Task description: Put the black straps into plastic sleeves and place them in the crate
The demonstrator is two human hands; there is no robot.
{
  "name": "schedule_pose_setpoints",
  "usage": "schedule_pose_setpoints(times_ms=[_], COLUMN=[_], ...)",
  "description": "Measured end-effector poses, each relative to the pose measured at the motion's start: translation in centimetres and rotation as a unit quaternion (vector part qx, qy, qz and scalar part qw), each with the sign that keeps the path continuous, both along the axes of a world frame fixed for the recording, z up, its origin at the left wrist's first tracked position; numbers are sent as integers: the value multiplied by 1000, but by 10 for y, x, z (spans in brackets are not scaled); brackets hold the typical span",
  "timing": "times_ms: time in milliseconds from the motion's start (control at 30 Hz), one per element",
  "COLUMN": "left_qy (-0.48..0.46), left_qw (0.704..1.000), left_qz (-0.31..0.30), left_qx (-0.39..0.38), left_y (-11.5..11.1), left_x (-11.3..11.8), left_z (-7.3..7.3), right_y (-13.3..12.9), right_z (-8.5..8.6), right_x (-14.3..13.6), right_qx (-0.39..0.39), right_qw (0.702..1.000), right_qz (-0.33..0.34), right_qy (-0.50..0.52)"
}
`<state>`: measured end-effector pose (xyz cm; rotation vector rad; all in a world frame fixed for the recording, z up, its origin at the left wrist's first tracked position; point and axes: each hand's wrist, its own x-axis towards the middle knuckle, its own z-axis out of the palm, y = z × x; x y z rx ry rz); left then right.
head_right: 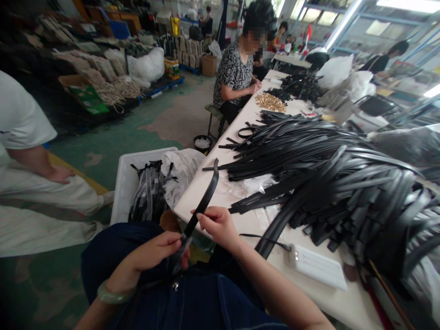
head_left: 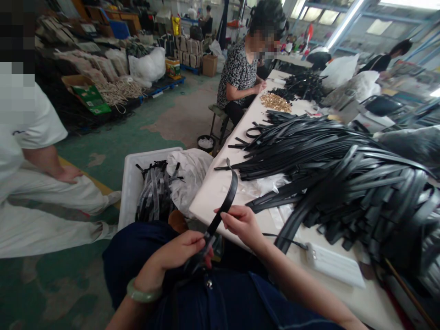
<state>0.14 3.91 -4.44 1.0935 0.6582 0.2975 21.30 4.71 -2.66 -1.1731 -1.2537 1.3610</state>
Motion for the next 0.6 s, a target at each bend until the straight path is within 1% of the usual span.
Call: schedule_pose_setpoints(times_ms=[67, 100, 133, 167, 233, 300, 333, 367, 400, 433, 467, 500, 533, 600], left_qy=[3, -1, -1, 2, 20, 50, 65, 78, 89, 96, 101, 103, 102, 85], left_qw=[1000, 999, 999, 998, 994, 990, 988, 985, 983, 982, 981, 981, 980, 980], left_qz=[16, 34, 48, 54, 50, 31, 15, -2, -14, -17, -8, 7, 23, 43], left_qx=[-11, -3, 17, 41, 91, 130, 143, 151, 157, 161, 163, 166, 171, 177], left_y=[-2, -1, -1, 0, 3, 4, 5, 4, 4, 2, 1, 0, -1, -3], left_x=[3, 6, 10, 14, 19, 20, 19, 18, 17, 16, 15, 16, 17, 20], left_z=[-5, -5, -5, -2, 6, 14, 17, 18, 20, 20, 20, 20, 21, 23], right_y=[-6, -10, -14, -17, -21, -19, -15, -11, -7, -3, -1, -1, -3, -12], right_z=[6, 9, 11, 12, 12, 11, 11, 11, 11, 12, 14, 15, 17, 18], right_x=[-1, -3, -4, -6, -6, -2, 1, 5, 8, 11, 12, 12, 10, 6], right_qx=[83, 109, 118, 112, 72, 8, -25, -53, -70, -71, -56, -27, 10, 81], right_qw=[993, 988, 986, 986, 990, 993, 993, 990, 985, 983, 985, 992, 997, 995], right_qz=[5, 15, 35, 59, 104, 116, 99, 68, 30, -10, -39, -53, -46, 23], right_qy=[-89, -110, -115, -106, -64, 14, 65, 116, 155, 172, 157, 114, 53, -52])
